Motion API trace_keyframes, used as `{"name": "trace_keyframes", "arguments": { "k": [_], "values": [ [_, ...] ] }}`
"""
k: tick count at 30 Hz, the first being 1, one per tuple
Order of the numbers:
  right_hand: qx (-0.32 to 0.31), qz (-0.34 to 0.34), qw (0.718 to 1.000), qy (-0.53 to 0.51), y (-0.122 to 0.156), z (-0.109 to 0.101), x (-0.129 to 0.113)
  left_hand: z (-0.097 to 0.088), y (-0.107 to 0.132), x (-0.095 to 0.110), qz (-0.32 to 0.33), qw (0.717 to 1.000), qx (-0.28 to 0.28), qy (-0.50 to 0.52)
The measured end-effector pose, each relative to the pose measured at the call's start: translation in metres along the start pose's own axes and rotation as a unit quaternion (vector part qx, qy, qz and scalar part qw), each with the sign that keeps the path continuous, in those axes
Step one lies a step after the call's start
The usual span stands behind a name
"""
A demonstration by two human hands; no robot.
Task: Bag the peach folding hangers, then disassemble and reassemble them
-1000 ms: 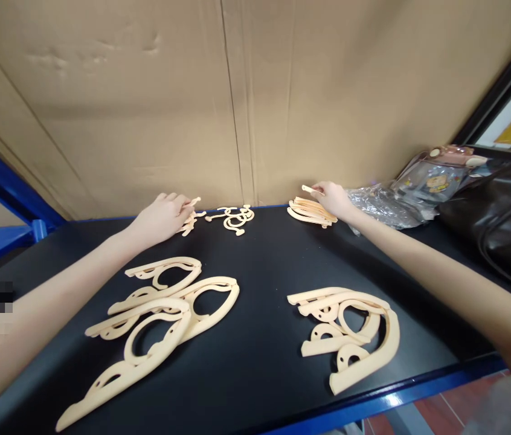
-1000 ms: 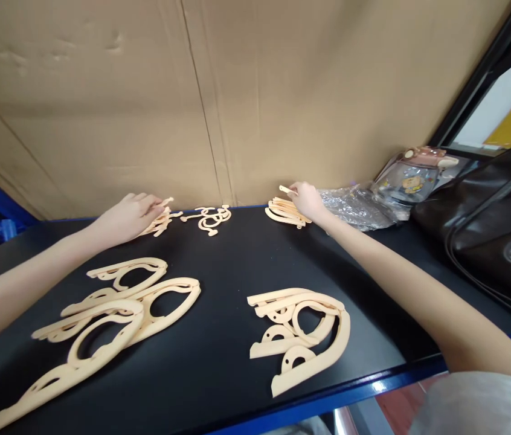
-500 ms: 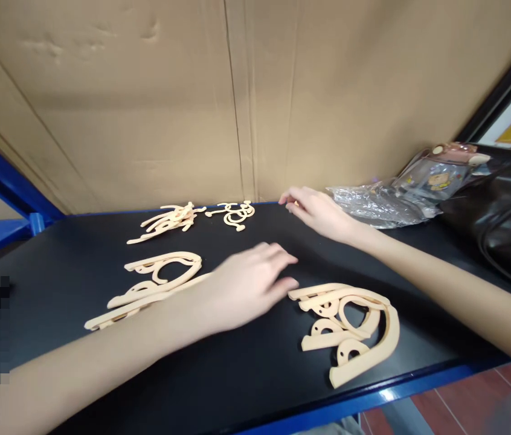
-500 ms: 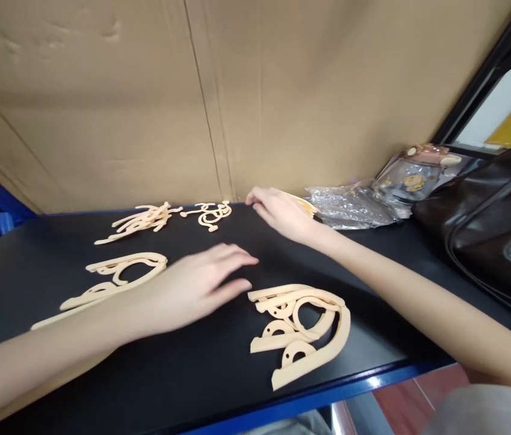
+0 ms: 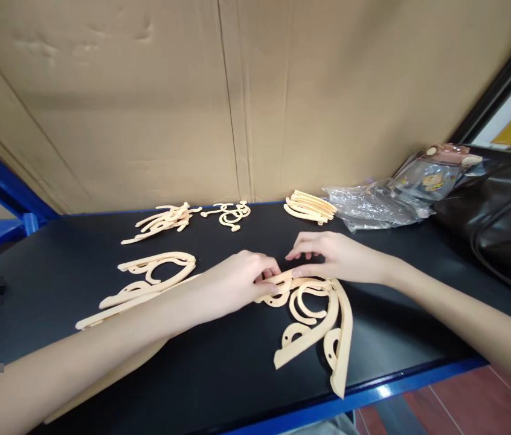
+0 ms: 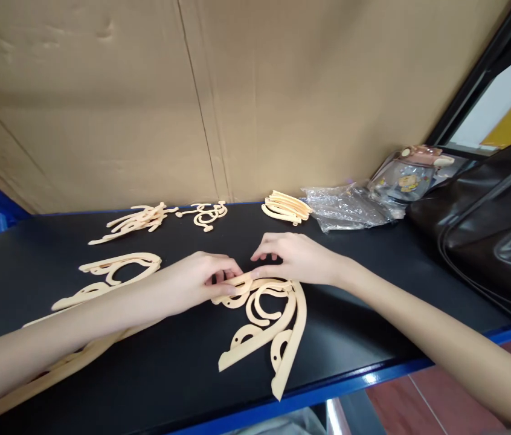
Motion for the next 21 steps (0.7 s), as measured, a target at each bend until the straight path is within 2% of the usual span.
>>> {"name": "trace_keyframes", "arguments": {
  "k": [2,4,6,8,9,11,15,18,21],
  "values": [
    [0.0,-0.007,1.0,0.006,-0.003,0.007,-0.003,-0.008,0.002,-0.011,-0.048,0.996,0.022,0.069],
    [0.042,-0.01,0.999,-0.011,-0.011,0.006,-0.004,-0.018,0.004,-0.023,-0.103,0.974,0.071,0.188],
    [0.111,-0.004,0.993,-0.042,-0.018,-0.004,-0.005,-0.023,0.004,-0.032,-0.151,0.924,0.106,0.336],
    [0.174,0.006,0.983,-0.054,-0.025,-0.015,-0.006,-0.021,0.002,-0.035,-0.176,0.868,0.103,0.452],
    [0.192,0.008,0.98,-0.047,-0.027,-0.018,-0.008,-0.02,0.0,-0.035,-0.179,0.849,0.1,0.487],
    [0.203,0.009,0.979,-0.019,-0.033,-0.022,-0.013,-0.022,-0.005,-0.032,-0.162,0.83,0.108,0.523],
    [0.212,0.006,0.977,-0.006,-0.042,-0.025,-0.02,-0.033,-0.014,-0.034,-0.117,0.824,0.173,0.526],
    [0.217,0.01,0.973,-0.078,-0.047,-0.031,-0.015,-0.039,-0.019,-0.04,-0.097,0.849,0.186,0.484],
    [0.202,0.033,0.964,-0.169,-0.05,-0.035,-0.002,-0.044,-0.02,-0.046,-0.081,0.875,0.167,0.447]
  ]
}}
Point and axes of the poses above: each hand's wrist, its own y-axis away from the middle knuckle, its own z-axis out of the palm, x = y × z, the point moved 7 cm from there along -y, towards the middle knuckle, and after that the axes turned 15 degrees about -y, right-handed, at the moved point
